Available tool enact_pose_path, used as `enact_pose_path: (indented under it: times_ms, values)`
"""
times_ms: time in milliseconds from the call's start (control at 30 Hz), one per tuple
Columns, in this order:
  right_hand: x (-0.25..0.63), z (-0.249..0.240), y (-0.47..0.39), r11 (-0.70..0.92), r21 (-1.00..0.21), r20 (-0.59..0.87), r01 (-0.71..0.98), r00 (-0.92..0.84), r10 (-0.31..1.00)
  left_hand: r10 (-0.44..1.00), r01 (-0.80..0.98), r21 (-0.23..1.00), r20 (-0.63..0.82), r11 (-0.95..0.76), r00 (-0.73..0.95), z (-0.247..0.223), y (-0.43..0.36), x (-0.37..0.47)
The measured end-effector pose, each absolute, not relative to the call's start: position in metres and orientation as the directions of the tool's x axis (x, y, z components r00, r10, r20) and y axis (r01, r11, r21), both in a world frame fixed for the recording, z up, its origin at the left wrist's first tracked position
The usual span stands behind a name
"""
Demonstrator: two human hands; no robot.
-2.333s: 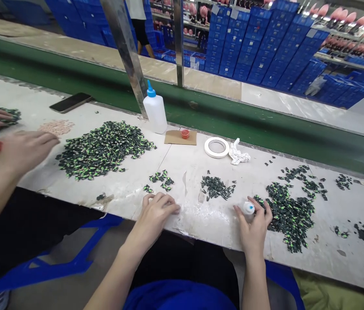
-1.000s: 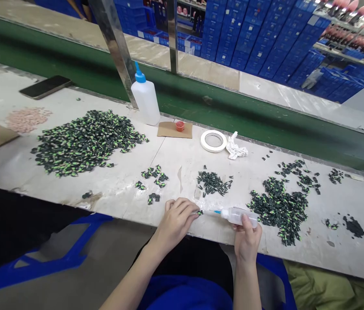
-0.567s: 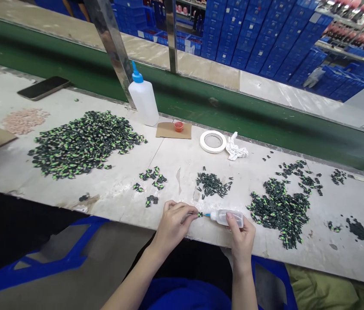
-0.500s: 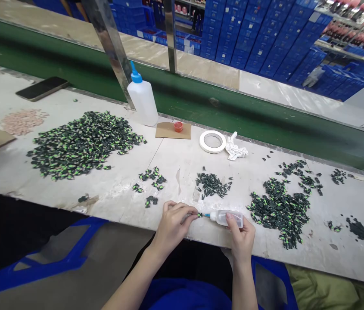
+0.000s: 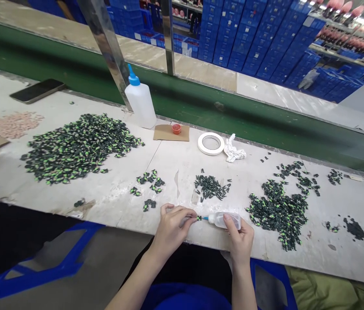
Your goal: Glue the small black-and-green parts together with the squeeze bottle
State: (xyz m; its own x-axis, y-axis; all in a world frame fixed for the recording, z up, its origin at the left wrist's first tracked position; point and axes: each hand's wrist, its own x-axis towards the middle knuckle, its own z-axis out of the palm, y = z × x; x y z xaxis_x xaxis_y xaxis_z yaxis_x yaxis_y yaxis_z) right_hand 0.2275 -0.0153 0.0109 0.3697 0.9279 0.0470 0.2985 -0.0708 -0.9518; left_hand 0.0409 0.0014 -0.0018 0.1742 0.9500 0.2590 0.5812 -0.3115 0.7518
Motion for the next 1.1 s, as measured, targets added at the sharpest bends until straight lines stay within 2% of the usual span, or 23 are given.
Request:
enact_pose_path:
  times_ms: [167,667,1100]
  values:
    - [0.2281,0.0074,-0.017,-0.092,-0.955,0.034,0.281,0.415,0.909,0.953,0.581,0.755,0.251,-0.304,0.171,-0.0017,0.0018,0.04]
    - [0.2262,0.0092,-0.0158,-0.062,-0.96,0.04,0.273,0.353,0.935,0.956,0.589,0.754,0.257,-0.291,0.144,0.0006,0.0013,0.0426]
    - [0.2248,0.0109,-0.0158,-0.055,-0.958,0.057,0.281,0.377,0.924,0.958,0.591,0.755,0.257,-0.283,0.13,0.0007,0.0002,0.0432]
